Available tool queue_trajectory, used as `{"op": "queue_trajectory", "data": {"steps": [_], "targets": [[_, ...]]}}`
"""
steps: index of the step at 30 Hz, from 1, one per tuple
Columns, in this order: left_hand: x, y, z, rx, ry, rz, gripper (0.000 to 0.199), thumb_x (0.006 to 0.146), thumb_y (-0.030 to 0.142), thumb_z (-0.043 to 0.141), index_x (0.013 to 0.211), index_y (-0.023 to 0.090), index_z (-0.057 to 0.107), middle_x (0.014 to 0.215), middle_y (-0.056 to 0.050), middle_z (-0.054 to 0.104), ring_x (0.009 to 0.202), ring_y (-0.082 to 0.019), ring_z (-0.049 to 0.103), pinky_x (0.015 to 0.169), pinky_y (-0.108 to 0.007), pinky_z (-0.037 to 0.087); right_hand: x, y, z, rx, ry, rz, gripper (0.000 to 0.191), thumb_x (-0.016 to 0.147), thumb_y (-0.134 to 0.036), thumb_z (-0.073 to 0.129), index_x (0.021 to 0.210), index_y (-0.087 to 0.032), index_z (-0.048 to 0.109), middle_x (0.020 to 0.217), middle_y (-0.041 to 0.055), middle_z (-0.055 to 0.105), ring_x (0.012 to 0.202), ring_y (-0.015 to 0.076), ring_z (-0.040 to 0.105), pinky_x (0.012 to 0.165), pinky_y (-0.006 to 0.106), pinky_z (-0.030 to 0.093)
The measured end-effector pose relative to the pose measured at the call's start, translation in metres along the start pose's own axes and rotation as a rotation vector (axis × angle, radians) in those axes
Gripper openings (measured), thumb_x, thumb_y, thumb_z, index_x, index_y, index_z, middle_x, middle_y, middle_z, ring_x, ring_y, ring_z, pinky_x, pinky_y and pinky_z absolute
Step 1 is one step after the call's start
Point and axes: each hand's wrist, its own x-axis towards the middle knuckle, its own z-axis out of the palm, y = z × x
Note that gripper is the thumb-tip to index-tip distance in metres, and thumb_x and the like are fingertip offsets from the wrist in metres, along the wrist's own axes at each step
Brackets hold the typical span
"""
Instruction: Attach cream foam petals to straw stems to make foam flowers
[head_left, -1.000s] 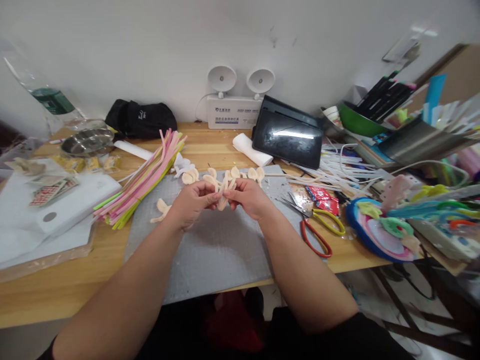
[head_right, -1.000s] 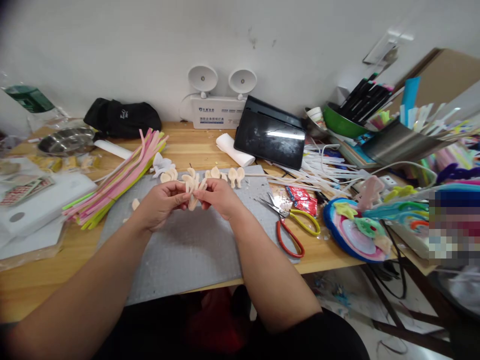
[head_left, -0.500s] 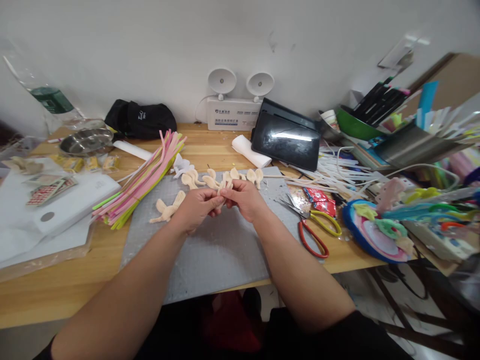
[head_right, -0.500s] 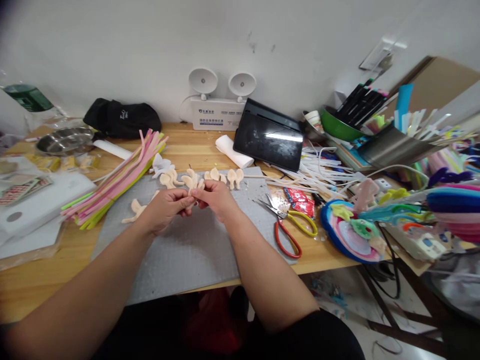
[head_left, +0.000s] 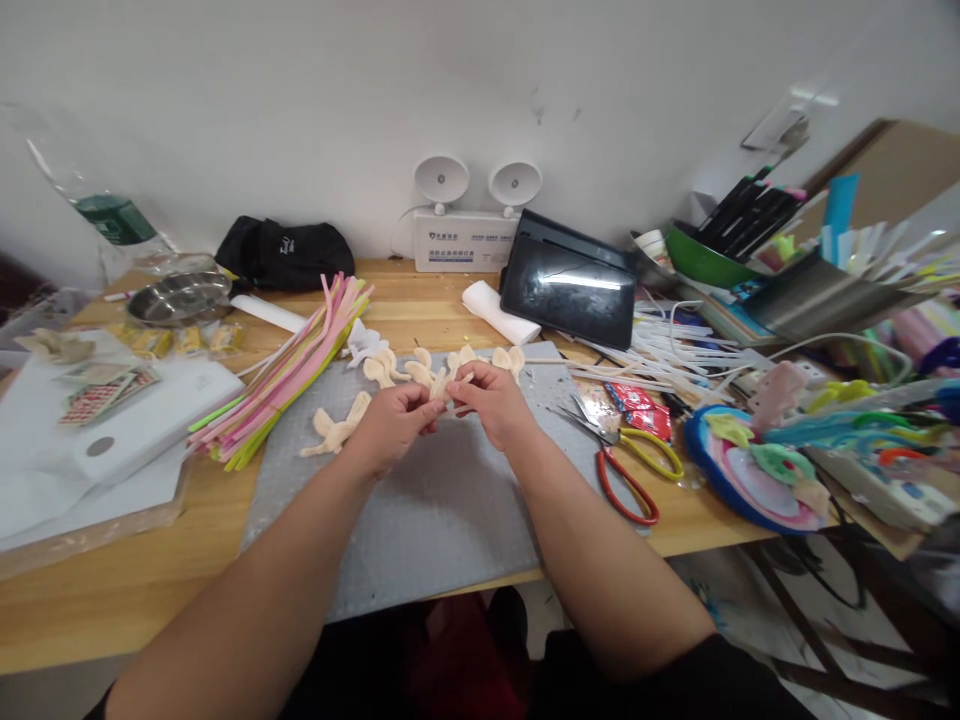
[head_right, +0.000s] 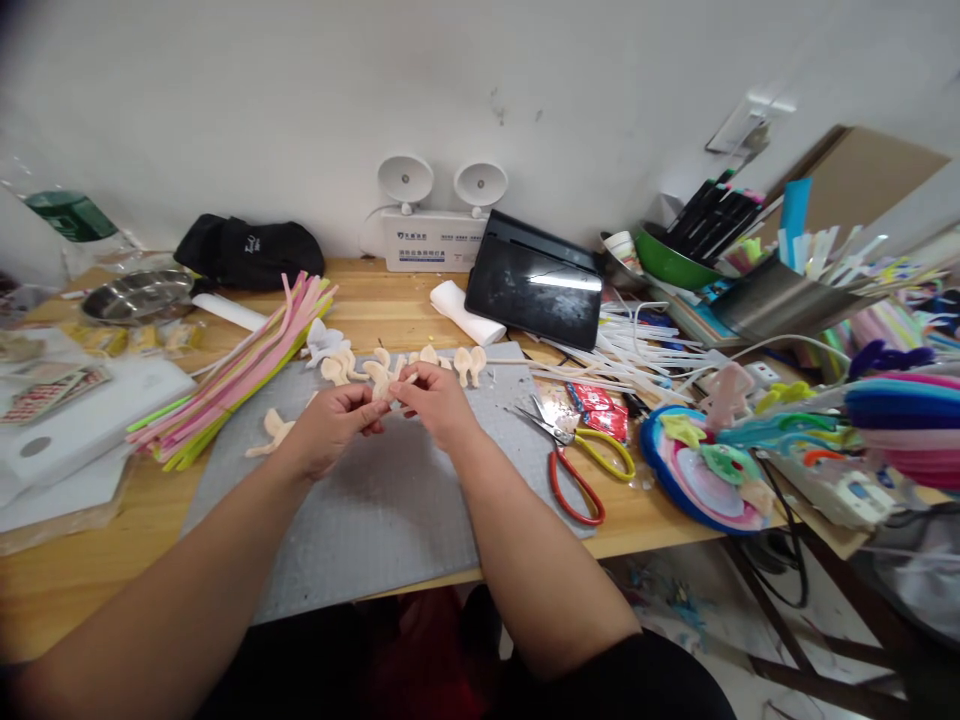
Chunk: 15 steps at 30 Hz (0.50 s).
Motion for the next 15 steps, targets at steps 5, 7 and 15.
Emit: {"op": "queue_trajectory", "data": {"steps": [5, 7, 15], "targets": [[-0.0002, 0.0003, 0.0009, 0.016, -0.005, -0.008, 0.025, 0.071, 0.037, 0.054, 0.059, 0.015, 0.049, 0.053, 0.003, 0.05, 0.051, -0.008, 0.044, 0.052, -0.022, 0.034, 0.0003, -0.0006, 0.0008, -0.003, 0.004, -0.008, 0.017, 0.059, -0.029, 0.063, 0.063, -0.018, 0.052, 0.047, -0.0069, 0.046, 0.043, 0.0062, 0.042, 0.042, 0.019, 0.036], [-0.0003, 0.0014, 0.0017, 0.012, -0.01, -0.02, 0.026, 0.071, 0.037, 0.054, 0.058, 0.015, 0.048, 0.053, 0.003, 0.05, 0.051, -0.007, 0.044, 0.052, -0.021, 0.033, -0.0002, -0.0013, 0.0014, -0.002, 0.013, -0.02, 0.014, 0.059, -0.026, 0.062, 0.061, -0.018, 0.05, 0.044, -0.0075, 0.044, 0.042, 0.0058, 0.04, 0.042, 0.019, 0.033], [-0.0018, 0.0034, 0.0047, -0.191, -0.039, -0.078, 0.026, 0.07, 0.038, 0.056, 0.06, 0.015, 0.047, 0.051, 0.004, 0.05, 0.049, -0.007, 0.046, 0.051, -0.021, 0.034, -0.0045, -0.0055, 0.0028, 0.114, -0.035, -0.156, 0.007, 0.058, -0.013, 0.055, 0.058, -0.017, 0.049, 0.057, -0.0067, 0.047, 0.048, 0.0047, 0.04, 0.048, 0.019, 0.034]]}}
